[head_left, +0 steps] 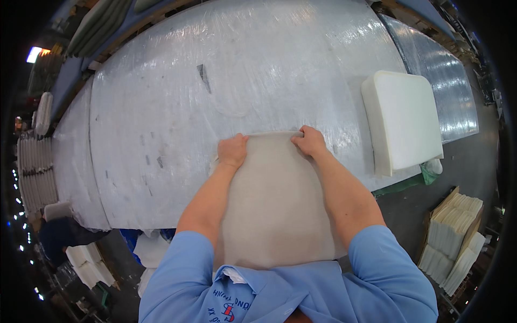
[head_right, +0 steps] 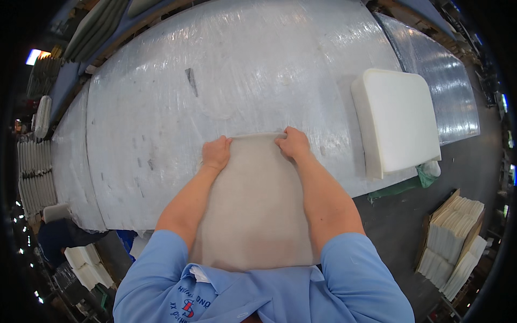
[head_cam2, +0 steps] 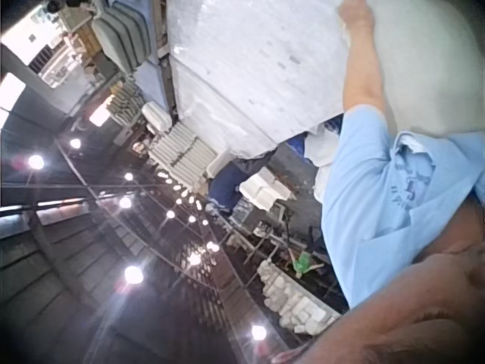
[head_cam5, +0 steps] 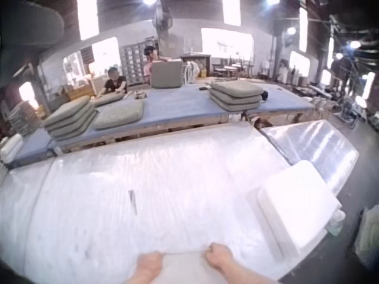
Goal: The person folds a light-colored cushion cover around a foam insert by hand, repeatedly adjusting and smoothing the fabric to fit the insert. The person then stacks the finished cushion with others on a nearby pallet.
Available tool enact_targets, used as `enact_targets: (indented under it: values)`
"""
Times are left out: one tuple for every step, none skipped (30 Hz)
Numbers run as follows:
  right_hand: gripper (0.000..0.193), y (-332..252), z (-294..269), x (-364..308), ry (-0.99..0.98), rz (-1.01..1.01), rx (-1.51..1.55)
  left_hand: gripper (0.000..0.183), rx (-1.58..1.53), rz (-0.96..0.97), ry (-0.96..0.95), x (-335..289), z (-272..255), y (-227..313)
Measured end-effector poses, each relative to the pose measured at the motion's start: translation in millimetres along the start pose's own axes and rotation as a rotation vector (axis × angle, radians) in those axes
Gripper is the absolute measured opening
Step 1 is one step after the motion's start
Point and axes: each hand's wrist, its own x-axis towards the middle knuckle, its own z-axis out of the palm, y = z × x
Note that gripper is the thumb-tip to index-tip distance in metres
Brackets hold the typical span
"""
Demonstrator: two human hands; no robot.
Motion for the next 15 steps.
enact_targets:
  values:
    - [0.03, -1, -9, 2, -0.058, 0.067, -0.036, 0.037, -0.019, 0.023, 0.056, -1, 1, 1]
    - [0.031, -3, -13, 2, -0.128, 0.137, -0.063, 0.037, -0.027, 0.041, 0.101, -6, 3, -2]
    - [0.032, -5, -15, 1, -0.199, 0.206, -0.092, 0.037, -0.036, 0.058, 0.147, -10, 4, -4]
    - [0.032, -9, -12, -3, -0.116, 0.24, -0.069, 0.036, -0.068, 0.083, 0.178, -12, 5, -6]
    - [0.033, -10, -3, -6, -0.037, 0.277, -0.038, 0.035, -0.093, 0.112, 0.203, -13, 3, -6]
    - [0.033, -12, 4, -8, 0.043, 0.313, -0.007, 0.034, -0.119, 0.139, 0.229, -14, -1, -6]
    - [0.034, -11, 7, -9, 0.063, 0.325, 0.006, 0.035, -0.124, 0.118, 0.159, -15, -5, -8]
    - [0.034, -9, 7, -9, 0.082, 0.335, 0.024, 0.036, -0.125, 0.096, 0.091, -17, -12, -13]
    - [0.034, -8, 8, -9, 0.101, 0.345, 0.042, 0.038, -0.127, 0.074, 0.023, -17, -18, -16]
    - [0.033, -8, 11, -9, 0.126, 0.338, 0.051, 0.04, -0.064, 0.014, -0.11, -17, -26, -22]
    - [0.032, -9, 14, -8, 0.154, 0.33, 0.057, 0.043, -0.006, -0.047, -0.241, -16, -31, -30]
    - [0.031, -10, 16, -6, 0.182, 0.322, 0.063, 0.046, 0.052, -0.108, -0.372, -16, -35, -37]
    - [0.031, -11, 18, -4, 0.185, 0.318, 0.085, 0.047, 0.027, -0.112, -0.357, -16, -35, -38]
    - [0.03, -11, 18, -3, 0.184, 0.32, 0.1, 0.049, -0.004, -0.118, -0.348, -17, -31, -36]
    - [0.03, -13, 19, -2, 0.183, 0.322, 0.115, 0.05, -0.034, -0.124, -0.34, -17, -27, -34]
